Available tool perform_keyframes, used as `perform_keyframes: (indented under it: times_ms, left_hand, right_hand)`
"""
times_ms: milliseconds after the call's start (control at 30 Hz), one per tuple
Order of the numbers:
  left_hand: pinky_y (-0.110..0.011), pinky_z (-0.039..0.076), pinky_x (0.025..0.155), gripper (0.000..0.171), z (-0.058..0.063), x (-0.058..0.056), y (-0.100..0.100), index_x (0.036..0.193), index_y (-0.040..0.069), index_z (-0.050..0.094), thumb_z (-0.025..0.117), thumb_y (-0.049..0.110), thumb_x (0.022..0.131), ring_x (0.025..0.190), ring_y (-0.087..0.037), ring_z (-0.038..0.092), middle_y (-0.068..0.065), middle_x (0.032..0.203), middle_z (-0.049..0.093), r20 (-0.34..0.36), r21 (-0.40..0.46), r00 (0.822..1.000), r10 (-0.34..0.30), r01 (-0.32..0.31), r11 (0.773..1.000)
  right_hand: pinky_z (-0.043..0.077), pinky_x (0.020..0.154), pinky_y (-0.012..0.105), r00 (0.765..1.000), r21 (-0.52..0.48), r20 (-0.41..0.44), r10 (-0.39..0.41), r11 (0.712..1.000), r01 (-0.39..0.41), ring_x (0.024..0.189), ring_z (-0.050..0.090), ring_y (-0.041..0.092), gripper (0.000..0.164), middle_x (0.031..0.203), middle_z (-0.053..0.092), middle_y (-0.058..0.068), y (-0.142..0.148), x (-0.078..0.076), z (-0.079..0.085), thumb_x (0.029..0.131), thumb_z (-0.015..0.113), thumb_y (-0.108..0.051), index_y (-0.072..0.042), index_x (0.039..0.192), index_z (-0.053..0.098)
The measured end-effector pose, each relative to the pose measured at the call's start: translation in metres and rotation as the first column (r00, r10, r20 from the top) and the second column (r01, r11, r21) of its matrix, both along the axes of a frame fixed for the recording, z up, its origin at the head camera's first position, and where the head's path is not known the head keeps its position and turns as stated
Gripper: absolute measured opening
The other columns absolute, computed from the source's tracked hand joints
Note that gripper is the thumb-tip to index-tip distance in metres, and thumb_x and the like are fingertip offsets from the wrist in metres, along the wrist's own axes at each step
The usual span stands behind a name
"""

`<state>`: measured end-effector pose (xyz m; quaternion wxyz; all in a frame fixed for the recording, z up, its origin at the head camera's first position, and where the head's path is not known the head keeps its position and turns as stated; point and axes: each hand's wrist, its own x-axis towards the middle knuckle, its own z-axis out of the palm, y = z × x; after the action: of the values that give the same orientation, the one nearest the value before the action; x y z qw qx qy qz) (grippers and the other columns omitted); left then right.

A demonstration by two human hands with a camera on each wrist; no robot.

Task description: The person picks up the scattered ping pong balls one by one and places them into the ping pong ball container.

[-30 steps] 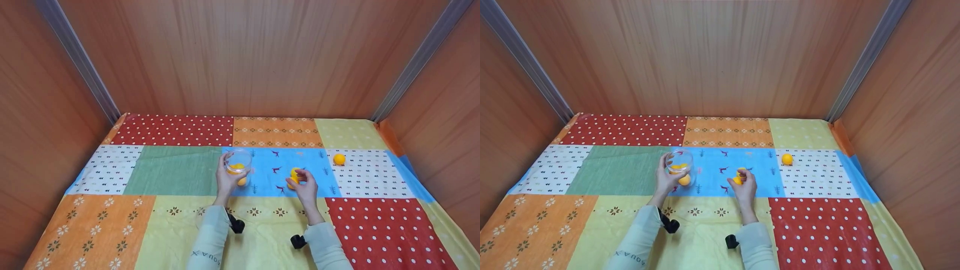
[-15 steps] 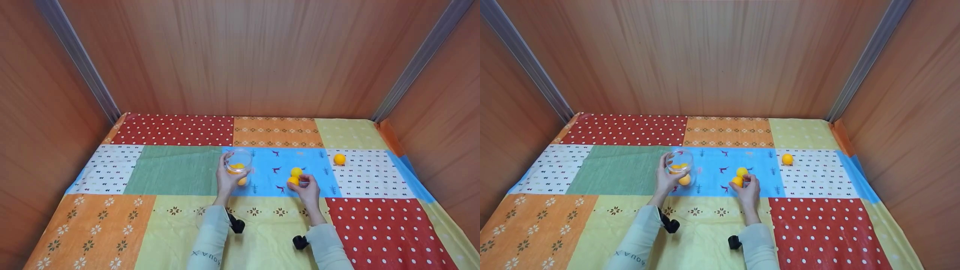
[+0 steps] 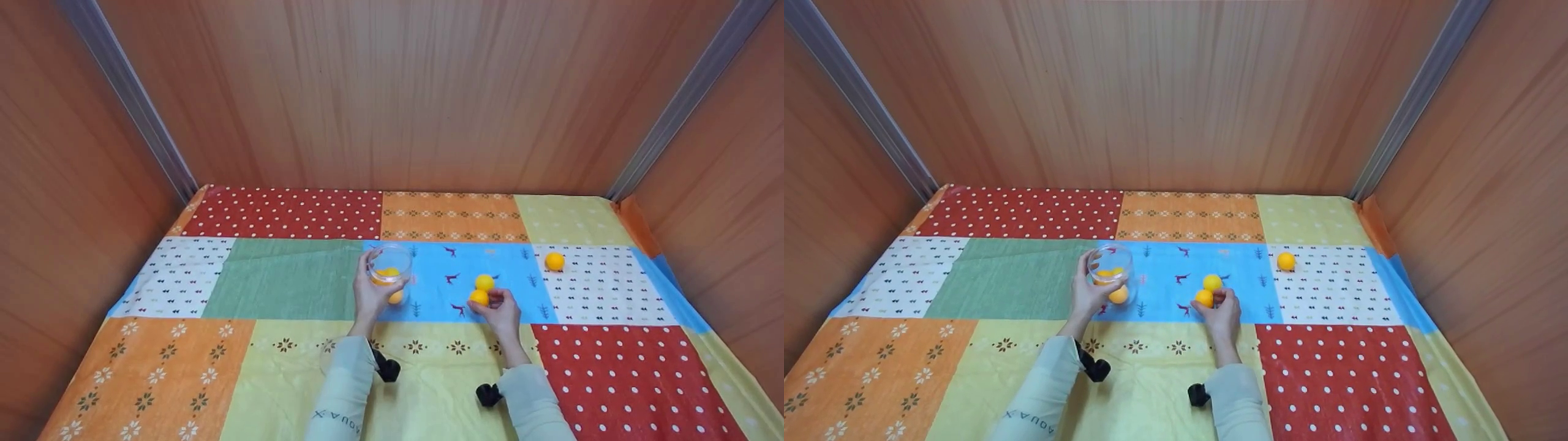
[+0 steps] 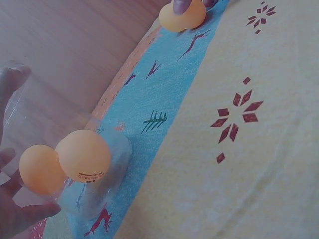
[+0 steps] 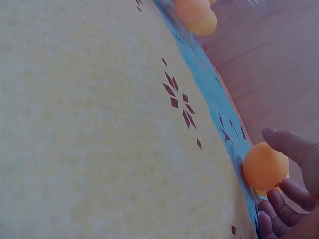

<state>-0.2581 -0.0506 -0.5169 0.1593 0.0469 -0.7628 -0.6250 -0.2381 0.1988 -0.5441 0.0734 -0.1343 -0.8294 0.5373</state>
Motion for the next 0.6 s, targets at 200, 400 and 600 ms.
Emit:
perform_keyframes:
  times_ms: [200,400,600]
  left_hand:
    - [-0.04,0.037,0.092,0.085,-0.0013,0.0008,0.0007,0.127,0.01,0.04,0.084,0.026,0.056,0.114,-0.029,0.043,-0.01,0.124,0.046,-0.014,-0.001,1.0,0.004,-0.004,1.0]
    - [-0.041,0.038,0.091,0.084,-0.0006,0.002,0.0009,0.126,0.01,0.04,0.084,0.026,0.056,0.112,-0.027,0.044,-0.012,0.123,0.047,-0.018,-0.015,1.0,0.01,-0.01,1.0]
    - [-0.04,0.037,0.093,0.084,0.0008,0.0016,0.0012,0.127,0.012,0.039,0.084,0.026,0.057,0.114,-0.025,0.043,-0.01,0.125,0.046,0.001,-0.019,1.0,0.007,-0.007,1.0]
  right_hand:
    - [0.044,0.08,0.037,1.0,0.013,0.007,0.009,1.0,-0.009,0.086,0.052,0.028,0.046,0.097,0.054,0.017,0.0004,0.0014,-0.0016,0.07,0.075,-0.013,0.003,0.105,0.049]
    - [0.044,0.079,0.037,1.0,0.038,-0.014,0.014,0.999,-0.014,0.084,0.053,0.027,0.044,0.095,0.055,0.017,0.0014,0.001,-0.004,0.07,0.074,-0.012,0.003,0.104,0.05]
    - [0.045,0.08,0.037,1.0,0.032,-0.017,0.023,0.999,-0.022,0.085,0.053,0.027,0.042,0.096,0.055,0.017,0.0031,0.0005,-0.0042,0.073,0.072,-0.012,0.003,0.105,0.05]
